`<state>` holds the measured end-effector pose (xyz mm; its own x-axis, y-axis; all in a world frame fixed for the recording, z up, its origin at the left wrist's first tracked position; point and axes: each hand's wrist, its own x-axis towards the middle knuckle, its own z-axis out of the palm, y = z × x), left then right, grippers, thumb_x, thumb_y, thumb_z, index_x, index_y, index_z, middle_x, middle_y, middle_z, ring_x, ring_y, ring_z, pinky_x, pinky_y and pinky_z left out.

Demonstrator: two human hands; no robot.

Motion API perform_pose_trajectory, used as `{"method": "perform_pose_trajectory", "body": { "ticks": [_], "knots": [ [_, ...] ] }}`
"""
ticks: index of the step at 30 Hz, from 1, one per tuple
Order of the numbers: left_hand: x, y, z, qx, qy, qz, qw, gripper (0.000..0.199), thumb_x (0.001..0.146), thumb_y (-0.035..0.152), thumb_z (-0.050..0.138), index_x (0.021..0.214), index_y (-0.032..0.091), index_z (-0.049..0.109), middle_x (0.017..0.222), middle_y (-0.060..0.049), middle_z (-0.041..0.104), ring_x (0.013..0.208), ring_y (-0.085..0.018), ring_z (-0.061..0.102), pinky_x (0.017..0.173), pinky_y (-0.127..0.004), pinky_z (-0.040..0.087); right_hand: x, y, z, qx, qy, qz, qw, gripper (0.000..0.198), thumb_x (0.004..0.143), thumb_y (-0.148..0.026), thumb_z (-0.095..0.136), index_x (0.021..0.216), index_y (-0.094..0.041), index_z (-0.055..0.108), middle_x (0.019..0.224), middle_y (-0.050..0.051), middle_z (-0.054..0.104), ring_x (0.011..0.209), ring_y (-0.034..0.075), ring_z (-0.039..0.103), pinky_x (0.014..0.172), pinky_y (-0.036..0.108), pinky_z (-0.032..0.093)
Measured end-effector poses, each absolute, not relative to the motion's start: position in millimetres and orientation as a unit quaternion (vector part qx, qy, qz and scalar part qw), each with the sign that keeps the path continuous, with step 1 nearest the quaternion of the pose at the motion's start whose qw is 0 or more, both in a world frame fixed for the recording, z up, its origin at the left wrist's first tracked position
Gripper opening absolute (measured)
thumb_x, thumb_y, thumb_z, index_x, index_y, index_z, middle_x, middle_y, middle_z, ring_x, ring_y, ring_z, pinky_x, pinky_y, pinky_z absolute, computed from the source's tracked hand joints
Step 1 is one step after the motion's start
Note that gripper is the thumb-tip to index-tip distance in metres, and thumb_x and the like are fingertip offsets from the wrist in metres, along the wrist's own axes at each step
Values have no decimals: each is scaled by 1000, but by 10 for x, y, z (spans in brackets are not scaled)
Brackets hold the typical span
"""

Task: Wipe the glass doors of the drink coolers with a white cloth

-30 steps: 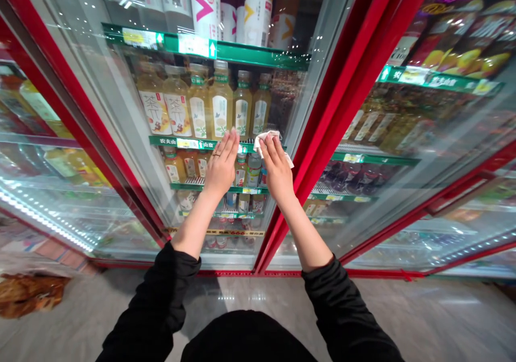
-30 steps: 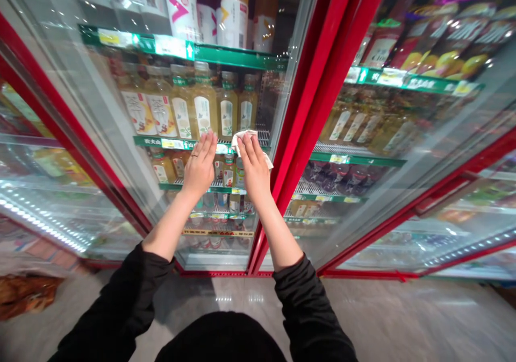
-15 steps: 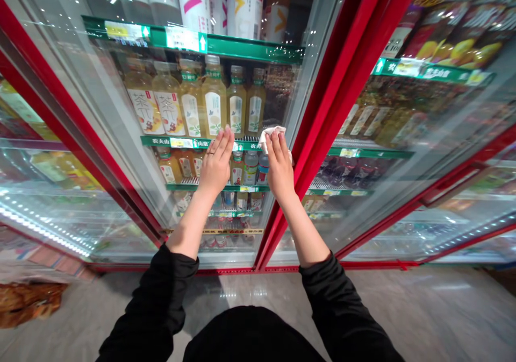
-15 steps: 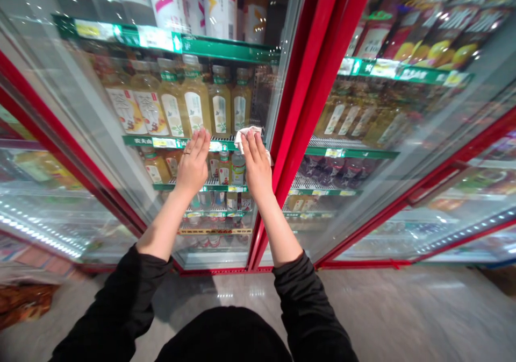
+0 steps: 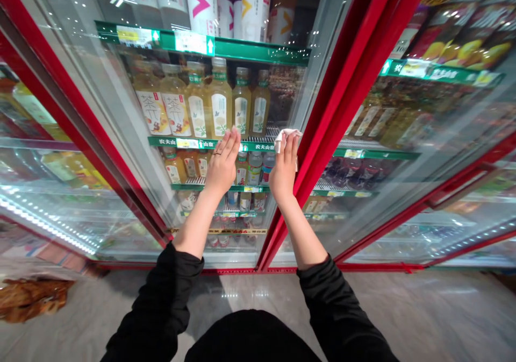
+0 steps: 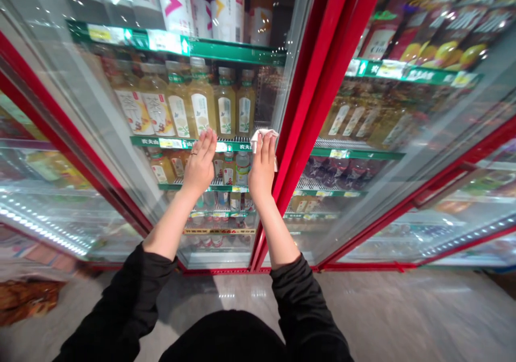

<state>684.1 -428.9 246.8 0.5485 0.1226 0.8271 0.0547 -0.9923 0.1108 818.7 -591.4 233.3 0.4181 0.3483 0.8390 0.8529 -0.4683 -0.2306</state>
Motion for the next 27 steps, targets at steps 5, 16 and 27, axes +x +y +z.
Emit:
{"method": "perform_pose_trajectory", "body": {
  "ticks": [5, 16, 27],
  "knots": [
    [6816, -4319, 2495, 883, 50, 464, 43, 83, 104, 0, 30, 181, 26, 16, 185, -5, 30, 174, -24, 20, 145, -52, 22, 8235, -6224, 2229, -779, -468, -335, 250, 76, 109, -4, 25, 180, -32, 19, 185, 5, 35, 175, 22, 18, 139, 55, 35],
    [6633, -4312, 2624, 901, 17, 432, 4, 89, 98, -5, 30, 181, 22, 10, 186, -8, 28, 174, -22, 18, 144, -50, 28, 8016, -5642, 2504, -757, -429, -369, 327, 72, 113, -13, 25, 181, -29, 12, 187, 8, 29, 177, 26, 10, 140, 62, 30],
    [6289, -3770, 2460, 865, 81, 495, -28, 72, 113, 17, 39, 181, 25, 16, 183, -7, 32, 171, -23, 29, 142, -48, 29, 8105, -6013, 2378, -759, -500, -363, 207, 57, 114, -20, 42, 167, -34, 52, 175, 7, 53, 168, 26, 41, 136, 55, 38]
  ]
}}
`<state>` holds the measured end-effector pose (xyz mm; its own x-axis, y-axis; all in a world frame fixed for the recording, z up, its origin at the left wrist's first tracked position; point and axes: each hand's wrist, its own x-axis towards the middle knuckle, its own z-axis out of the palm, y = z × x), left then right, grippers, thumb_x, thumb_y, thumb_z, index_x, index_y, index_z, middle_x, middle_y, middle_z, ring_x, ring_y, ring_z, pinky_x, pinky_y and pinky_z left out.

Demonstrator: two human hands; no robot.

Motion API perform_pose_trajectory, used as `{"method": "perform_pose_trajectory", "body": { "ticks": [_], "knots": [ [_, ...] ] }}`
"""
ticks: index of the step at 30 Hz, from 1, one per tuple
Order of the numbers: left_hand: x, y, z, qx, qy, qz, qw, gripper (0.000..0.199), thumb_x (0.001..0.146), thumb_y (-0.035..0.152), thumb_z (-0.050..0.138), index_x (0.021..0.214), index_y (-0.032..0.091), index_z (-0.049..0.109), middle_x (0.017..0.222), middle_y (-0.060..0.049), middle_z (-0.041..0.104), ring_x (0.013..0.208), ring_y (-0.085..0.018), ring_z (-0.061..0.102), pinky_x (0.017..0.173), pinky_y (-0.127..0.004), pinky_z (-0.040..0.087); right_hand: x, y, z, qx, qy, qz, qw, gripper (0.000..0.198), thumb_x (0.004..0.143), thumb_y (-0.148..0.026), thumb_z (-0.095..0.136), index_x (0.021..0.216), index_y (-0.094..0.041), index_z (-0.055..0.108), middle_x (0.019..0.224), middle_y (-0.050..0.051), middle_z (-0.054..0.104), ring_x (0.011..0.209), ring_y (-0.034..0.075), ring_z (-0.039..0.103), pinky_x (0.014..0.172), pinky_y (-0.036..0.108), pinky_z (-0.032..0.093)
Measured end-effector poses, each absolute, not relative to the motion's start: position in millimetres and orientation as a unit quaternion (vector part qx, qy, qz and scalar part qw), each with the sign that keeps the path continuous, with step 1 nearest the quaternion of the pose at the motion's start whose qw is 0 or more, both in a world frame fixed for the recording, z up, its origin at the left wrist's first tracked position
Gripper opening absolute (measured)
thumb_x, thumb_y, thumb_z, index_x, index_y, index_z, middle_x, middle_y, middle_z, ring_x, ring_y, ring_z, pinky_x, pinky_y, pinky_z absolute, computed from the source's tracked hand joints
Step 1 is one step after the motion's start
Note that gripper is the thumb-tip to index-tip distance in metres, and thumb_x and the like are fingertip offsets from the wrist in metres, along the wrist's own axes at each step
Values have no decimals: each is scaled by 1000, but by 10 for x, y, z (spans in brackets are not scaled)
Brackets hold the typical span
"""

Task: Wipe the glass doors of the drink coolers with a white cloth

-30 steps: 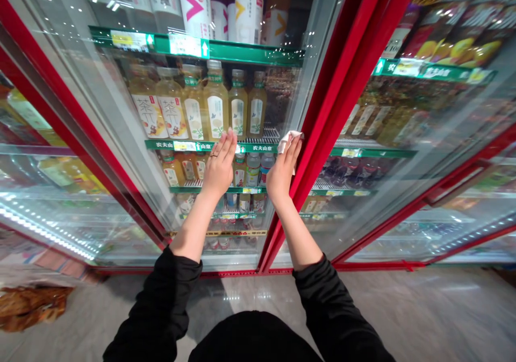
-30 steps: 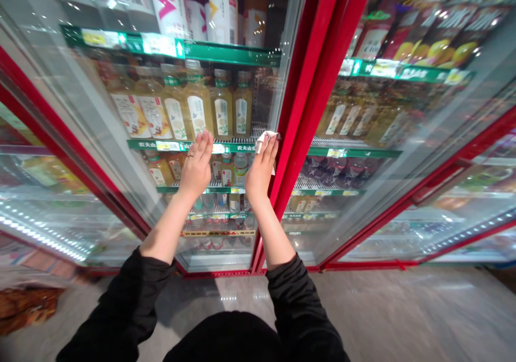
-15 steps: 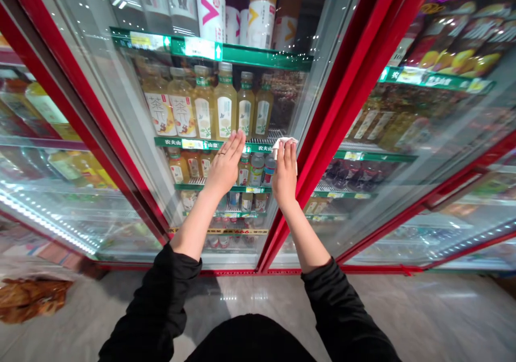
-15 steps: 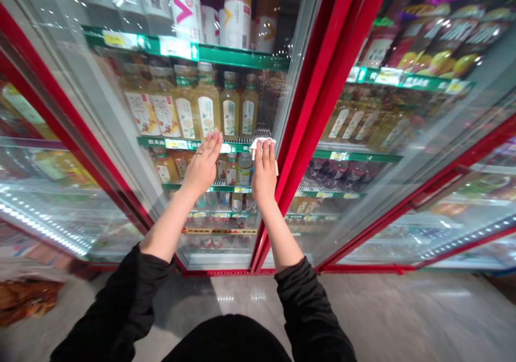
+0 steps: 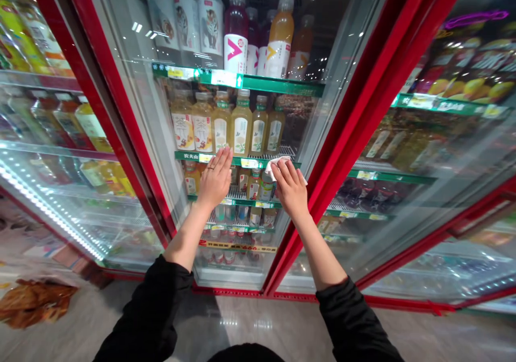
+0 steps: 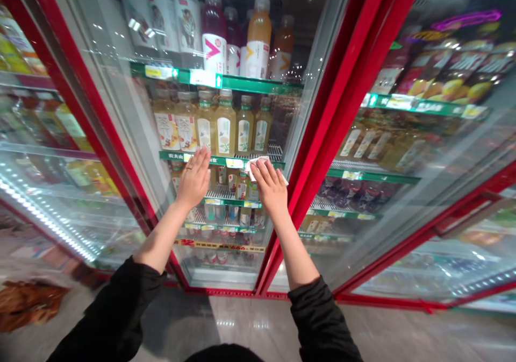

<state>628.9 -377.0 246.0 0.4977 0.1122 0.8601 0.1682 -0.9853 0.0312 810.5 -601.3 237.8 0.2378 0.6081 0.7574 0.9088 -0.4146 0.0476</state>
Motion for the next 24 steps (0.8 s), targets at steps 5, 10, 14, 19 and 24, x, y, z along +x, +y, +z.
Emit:
{"method": "perform_pose_trajectory", "body": {
  "ticks": [5, 10, 14, 19, 24],
  "knots": [
    [6309, -3479, 2402, -875, -82, -471, 74, 69, 114, 23, 41, 180, 26, 20, 179, -7, 38, 167, -22, 38, 142, -45, 27, 8050, -5719, 2386, -764, -443, -400, 244, 57, 113, -29, 43, 170, -32, 49, 179, 6, 46, 171, 29, 35, 138, 58, 32],
    [6416, -3375, 2297, -863, -84, -485, 111, 75, 114, 23, 42, 181, 29, 8, 178, -6, 40, 165, -21, 43, 142, -41, 24, 8033, -5409, 2381, -755, -403, -428, 291, 60, 114, -40, 41, 173, -32, 44, 181, 6, 44, 173, 34, 28, 139, 63, 26],
    [6441, -3366, 2265, -862, -76, -489, 112, 77, 114, 23, 41, 181, 31, 3, 178, -5, 41, 165, -21, 44, 141, -41, 24, 8169, -5503, 2304, -741, -436, -436, 266, 56, 113, -41, 44, 168, -37, 52, 175, 4, 53, 170, 33, 36, 140, 60, 27],
    [6449, -3384, 2271, -860, -75, -489, 123, 79, 115, 23, 41, 181, 29, -2, 180, -6, 37, 165, -20, 42, 142, -40, 21, 8080, -5392, 2404, -733, -396, -462, 305, 61, 116, -43, 38, 176, -33, 38, 179, 5, 47, 173, 33, 29, 140, 65, 22],
    [6408, -3438, 2315, -865, -69, -480, 129, 81, 115, 24, 43, 180, 26, -6, 181, -7, 34, 166, -20, 40, 141, -40, 23, 7722, -4970, 2623, -726, -426, -436, 318, 63, 116, -45, 36, 178, -37, 28, 183, 1, 40, 175, 32, 23, 142, 65, 17]
  ]
}}
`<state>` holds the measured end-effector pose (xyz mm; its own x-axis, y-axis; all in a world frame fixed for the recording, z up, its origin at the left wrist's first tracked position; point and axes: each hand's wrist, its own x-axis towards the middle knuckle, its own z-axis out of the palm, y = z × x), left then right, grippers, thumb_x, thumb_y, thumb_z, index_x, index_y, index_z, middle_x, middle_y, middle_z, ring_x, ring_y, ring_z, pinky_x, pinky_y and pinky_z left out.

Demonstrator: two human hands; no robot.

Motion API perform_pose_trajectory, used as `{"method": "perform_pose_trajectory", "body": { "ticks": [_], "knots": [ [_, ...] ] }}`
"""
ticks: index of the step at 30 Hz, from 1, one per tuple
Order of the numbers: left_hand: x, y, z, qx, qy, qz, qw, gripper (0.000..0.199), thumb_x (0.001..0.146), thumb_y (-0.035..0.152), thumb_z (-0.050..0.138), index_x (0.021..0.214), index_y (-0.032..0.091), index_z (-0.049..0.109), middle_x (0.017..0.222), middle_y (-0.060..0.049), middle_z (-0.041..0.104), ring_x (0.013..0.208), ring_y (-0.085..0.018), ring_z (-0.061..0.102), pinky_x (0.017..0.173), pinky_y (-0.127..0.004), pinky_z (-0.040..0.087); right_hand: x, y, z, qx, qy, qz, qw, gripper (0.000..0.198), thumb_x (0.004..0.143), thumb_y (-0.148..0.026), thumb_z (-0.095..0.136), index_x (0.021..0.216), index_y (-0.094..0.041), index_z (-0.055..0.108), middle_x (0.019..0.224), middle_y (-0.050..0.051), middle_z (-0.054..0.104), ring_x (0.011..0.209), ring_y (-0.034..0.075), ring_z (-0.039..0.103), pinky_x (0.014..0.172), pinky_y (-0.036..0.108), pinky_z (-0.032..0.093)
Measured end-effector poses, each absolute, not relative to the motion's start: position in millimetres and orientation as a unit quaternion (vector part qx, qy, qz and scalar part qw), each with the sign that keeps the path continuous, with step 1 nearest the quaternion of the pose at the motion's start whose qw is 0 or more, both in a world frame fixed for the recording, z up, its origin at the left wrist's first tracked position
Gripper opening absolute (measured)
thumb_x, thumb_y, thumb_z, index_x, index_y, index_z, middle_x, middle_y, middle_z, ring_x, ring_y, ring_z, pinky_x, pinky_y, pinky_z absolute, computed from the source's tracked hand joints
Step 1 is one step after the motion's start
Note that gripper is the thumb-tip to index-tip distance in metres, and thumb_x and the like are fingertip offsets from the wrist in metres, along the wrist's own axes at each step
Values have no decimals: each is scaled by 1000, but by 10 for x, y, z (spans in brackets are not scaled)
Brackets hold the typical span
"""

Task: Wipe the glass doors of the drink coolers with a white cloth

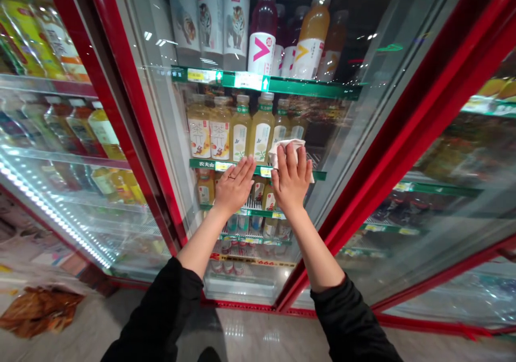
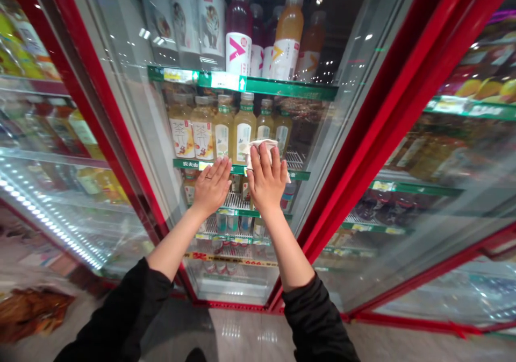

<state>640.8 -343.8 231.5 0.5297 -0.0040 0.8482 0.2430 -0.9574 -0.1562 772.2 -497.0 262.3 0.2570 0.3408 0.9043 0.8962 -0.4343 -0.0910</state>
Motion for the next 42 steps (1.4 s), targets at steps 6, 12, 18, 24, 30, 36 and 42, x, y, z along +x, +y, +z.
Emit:
{"method": "perform_pose_trajectory", "body": {
  "ticks": [6, 12, 18, 24, 30, 36, 42],
  "knots": [
    [6197, -3441, 2444, -886, -7, -455, 95, 81, 115, 22, 39, 179, 25, -11, 183, -6, 29, 169, -21, 35, 140, -40, 28, 7693, -5035, 2435, -735, -478, -418, 239, 59, 116, -44, 39, 174, -39, 38, 179, -2, 48, 170, 28, 35, 143, 53, 21],
    [5864, -3160, 2572, -865, -3, -482, 138, 83, 115, 20, 43, 180, 27, -8, 182, -2, 31, 169, -16, 32, 143, -33, 11, 7673, -4990, 2435, -753, -381, -459, 276, 64, 116, -45, 31, 178, -30, 29, 183, 5, 41, 174, 30, 26, 140, 59, 23],
    [5817, -2871, 2634, -837, -15, -525, 153, 85, 112, 18, 49, 181, 26, 1, 181, -1, 32, 171, -14, 25, 142, -27, 2, 7346, -4520, 2811, -751, -372, -466, 283, 69, 115, -51, 31, 180, -28, 23, 186, 7, 33, 175, 33, 19, 139, 63, 21],
    [5923, -2794, 2581, -821, 5, -550, 153, 84, 111, 19, 51, 181, 24, 7, 181, -1, 35, 172, -12, 18, 142, -26, -1, 7518, -4785, 2635, -725, -457, -477, 196, 65, 115, -48, 36, 178, -35, 30, 181, 1, 44, 172, 27, 31, 141, 50, 20],
    [5966, -2819, 2525, -821, -4, -554, 140, 82, 112, 21, 49, 181, 24, 6, 181, -2, 36, 170, -17, 32, 144, -32, 4, 7412, -4522, 2695, -721, -315, -522, 329, 71, 116, -40, 29, 181, -27, 5, 188, 11, 26, 175, 35, 20, 135, 66, 27],
    [5899, -2863, 2601, -838, 14, -534, 115, 79, 115, 22, 43, 180, 25, -1, 181, -4, 38, 167, -20, 39, 143, -38, 18, 7146, -4224, 2777, -724, -406, -492, 263, 70, 115, -42, 40, 180, -31, 17, 185, 6, 36, 173, 32, 29, 139, 57, 23],
    [5710, -2910, 2653, -840, 23, -533, 100, 74, 117, 22, 36, 180, 25, -3, 180, -5, 40, 169, -18, 37, 140, -37, 28, 7325, -4586, 2538, -702, -503, -478, 157, 62, 115, -36, 43, 177, -37, 31, 177, 1, 50, 167, 24, 42, 138, 44, 23]
  ]
}}
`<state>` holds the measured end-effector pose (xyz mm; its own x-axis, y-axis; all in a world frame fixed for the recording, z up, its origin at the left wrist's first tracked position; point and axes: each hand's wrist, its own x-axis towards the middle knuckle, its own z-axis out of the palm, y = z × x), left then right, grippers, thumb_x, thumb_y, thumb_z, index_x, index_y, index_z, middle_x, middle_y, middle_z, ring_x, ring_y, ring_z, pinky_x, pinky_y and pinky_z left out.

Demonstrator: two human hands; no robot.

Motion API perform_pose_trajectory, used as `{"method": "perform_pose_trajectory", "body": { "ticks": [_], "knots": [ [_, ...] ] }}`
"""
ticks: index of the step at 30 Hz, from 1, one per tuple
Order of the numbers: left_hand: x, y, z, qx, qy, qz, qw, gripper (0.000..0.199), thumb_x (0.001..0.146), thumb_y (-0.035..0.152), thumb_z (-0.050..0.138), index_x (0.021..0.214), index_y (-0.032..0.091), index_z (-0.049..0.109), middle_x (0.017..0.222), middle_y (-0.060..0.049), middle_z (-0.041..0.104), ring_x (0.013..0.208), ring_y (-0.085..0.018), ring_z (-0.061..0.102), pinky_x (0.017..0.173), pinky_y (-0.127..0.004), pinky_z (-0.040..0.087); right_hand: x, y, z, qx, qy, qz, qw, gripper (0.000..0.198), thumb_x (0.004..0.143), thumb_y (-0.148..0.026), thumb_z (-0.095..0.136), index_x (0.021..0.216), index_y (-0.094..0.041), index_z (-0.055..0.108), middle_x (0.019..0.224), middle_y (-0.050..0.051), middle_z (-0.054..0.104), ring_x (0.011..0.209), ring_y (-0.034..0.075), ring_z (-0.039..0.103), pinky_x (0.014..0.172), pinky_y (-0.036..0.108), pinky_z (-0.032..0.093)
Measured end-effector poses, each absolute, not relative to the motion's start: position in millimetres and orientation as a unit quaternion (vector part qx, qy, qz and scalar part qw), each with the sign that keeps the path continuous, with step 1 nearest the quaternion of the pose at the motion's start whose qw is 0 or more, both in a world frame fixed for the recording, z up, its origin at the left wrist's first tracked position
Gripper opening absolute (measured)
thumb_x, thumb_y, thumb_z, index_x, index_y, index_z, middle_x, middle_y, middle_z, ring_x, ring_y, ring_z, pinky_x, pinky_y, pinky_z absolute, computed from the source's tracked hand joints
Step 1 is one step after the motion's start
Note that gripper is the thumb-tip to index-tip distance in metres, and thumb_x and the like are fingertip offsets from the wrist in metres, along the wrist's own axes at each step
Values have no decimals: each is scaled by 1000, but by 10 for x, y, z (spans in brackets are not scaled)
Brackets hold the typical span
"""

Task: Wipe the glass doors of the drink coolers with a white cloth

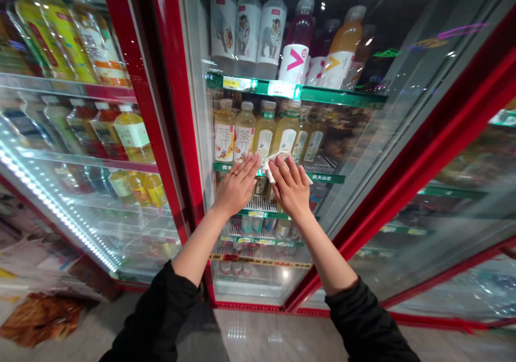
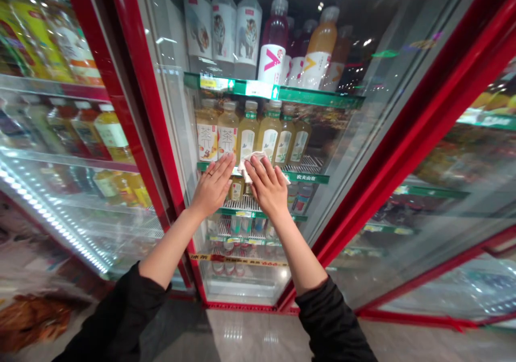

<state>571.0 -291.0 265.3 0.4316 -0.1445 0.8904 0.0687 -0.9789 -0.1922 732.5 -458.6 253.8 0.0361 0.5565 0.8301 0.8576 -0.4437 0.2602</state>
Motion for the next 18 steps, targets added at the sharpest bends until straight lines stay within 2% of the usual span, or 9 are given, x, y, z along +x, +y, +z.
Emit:
{"method": "perform_pose_trajectory", "body": {
  "ticks": [3, 6, 8, 12, 15, 18],
  "knots": [
    [5534, -2761, 2660, -838, 13, -531, 123, 76, 116, 21, 40, 181, 27, 1, 180, -2, 41, 167, -17, 40, 141, -36, 25, 7270, -4501, 2530, -717, -445, -493, 213, 66, 116, -38, 38, 179, -33, 19, 181, 5, 44, 168, 27, 39, 137, 50, 27],
    [5356, -2487, 2687, -838, -17, -525, 145, 78, 115, 20, 42, 181, 29, 1, 180, -2, 38, 166, -18, 41, 141, -37, 24, 7056, -4174, 2606, -731, -351, -505, 296, 71, 117, -40, 33, 180, -28, 3, 186, 10, 32, 172, 33, 30, 135, 59, 29],
    [5268, -2300, 2705, -841, -31, -518, 155, 79, 115, 19, 42, 181, 30, -1, 181, -2, 36, 166, -19, 41, 141, -38, 25, 6905, -3961, 2663, -732, -335, -504, 313, 73, 116, -41, 34, 180, -28, -1, 187, 10, 29, 173, 34, 27, 135, 61, 28],
    [5206, -2061, 2688, -847, -19, -505, 166, 82, 114, 18, 44, 180, 30, -3, 181, -3, 35, 166, -19, 41, 141, -37, 24, 6843, -3885, 2670, -711, -415, -513, 244, 71, 116, -40, 40, 180, -32, 11, 183, 6, 40, 171, 29, 33, 137, 52, 24],
    [5240, -2008, 2640, -836, -6, -526, 156, 83, 113, 17, 46, 181, 30, 0, 180, -2, 37, 168, -15, 35, 143, -31, 15, 6994, -4092, 2581, -690, -480, -512, 177, 68, 115, -37, 45, 178, -35, 22, 178, 3, 48, 168, 26, 40, 139, 45, 21],
    [5301, -1993, 2587, -805, 13, -571, 159, 81, 111, 18, 48, 181, 27, 9, 177, -1, 43, 169, -11, 30, 142, -25, 7, 7097, -4241, 2505, -691, -487, -505, 173, 67, 114, -36, 46, 178, -35, 26, 177, 4, 51, 166, 26, 42, 138, 46, 23]
  ]
}}
